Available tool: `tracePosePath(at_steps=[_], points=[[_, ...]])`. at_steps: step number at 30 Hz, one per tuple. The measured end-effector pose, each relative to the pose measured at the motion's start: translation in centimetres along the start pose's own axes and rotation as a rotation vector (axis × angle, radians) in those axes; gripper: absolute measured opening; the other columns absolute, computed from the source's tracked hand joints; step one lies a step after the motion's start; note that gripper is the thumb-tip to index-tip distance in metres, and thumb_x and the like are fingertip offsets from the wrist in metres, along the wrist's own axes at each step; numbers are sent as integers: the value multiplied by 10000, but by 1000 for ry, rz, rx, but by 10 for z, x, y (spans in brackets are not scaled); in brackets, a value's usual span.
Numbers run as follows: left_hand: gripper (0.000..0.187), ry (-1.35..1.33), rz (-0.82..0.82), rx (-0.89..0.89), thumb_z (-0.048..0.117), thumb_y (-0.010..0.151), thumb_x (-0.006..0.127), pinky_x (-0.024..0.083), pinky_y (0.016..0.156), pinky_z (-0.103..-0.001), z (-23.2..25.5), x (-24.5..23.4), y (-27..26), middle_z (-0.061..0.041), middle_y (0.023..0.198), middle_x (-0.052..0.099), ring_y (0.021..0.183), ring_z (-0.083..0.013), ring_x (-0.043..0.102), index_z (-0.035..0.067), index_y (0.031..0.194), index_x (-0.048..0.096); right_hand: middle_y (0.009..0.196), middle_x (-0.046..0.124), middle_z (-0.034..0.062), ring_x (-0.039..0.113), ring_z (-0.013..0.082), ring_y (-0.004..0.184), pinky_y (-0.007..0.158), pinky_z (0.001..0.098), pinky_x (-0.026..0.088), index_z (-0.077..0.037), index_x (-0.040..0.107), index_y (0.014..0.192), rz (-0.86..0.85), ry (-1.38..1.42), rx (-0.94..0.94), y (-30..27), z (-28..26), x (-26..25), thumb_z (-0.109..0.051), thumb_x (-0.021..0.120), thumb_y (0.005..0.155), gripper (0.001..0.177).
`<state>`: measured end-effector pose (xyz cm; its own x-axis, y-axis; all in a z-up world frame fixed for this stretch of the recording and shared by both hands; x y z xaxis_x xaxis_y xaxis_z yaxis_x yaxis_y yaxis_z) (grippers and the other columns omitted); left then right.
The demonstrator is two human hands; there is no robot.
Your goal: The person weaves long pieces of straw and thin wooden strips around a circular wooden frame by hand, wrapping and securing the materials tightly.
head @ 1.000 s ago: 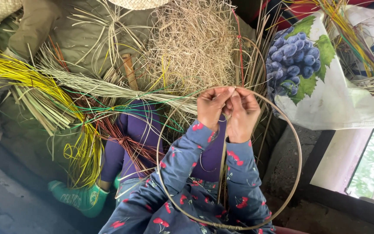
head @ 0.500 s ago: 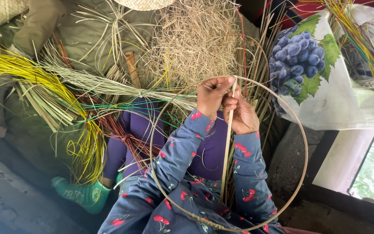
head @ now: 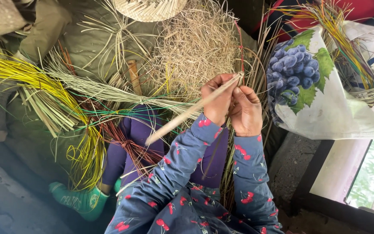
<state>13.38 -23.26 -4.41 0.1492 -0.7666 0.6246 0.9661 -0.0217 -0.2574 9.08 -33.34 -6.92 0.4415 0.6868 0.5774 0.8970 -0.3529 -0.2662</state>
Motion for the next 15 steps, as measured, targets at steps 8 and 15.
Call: tracePosePath(at_steps=[8, 15], points=[[222, 322, -120, 443, 177, 671, 688, 400, 461, -162, 36, 14, -24, -2, 550, 471, 434, -39, 413, 37, 811, 588, 634, 576, 52, 586, 116, 577, 516, 203, 513, -28, 571, 795, 49, -191, -413, -20, -37, 26, 17, 615, 754, 75], [120, 157, -205, 487, 149, 725, 654, 365, 461, -155, 76, 25, -36, 38, 489, 374, 469, -27, 376, 54, 687, 592, 719, 570, 118, 562, 141, 588, 487, 193, 473, -19, 572, 871, -113, -318, -455, -33, -40, 29, -7, 492, 836, 88]])
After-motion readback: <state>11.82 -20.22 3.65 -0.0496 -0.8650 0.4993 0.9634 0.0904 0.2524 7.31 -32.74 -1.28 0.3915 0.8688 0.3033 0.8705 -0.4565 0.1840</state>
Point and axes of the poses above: each hand's wrist, its own y-axis towards the middle knuckle, its own x-axis out of the palm, z = x × y, the point moved 9 cm from there along y, towards the middle knuckle
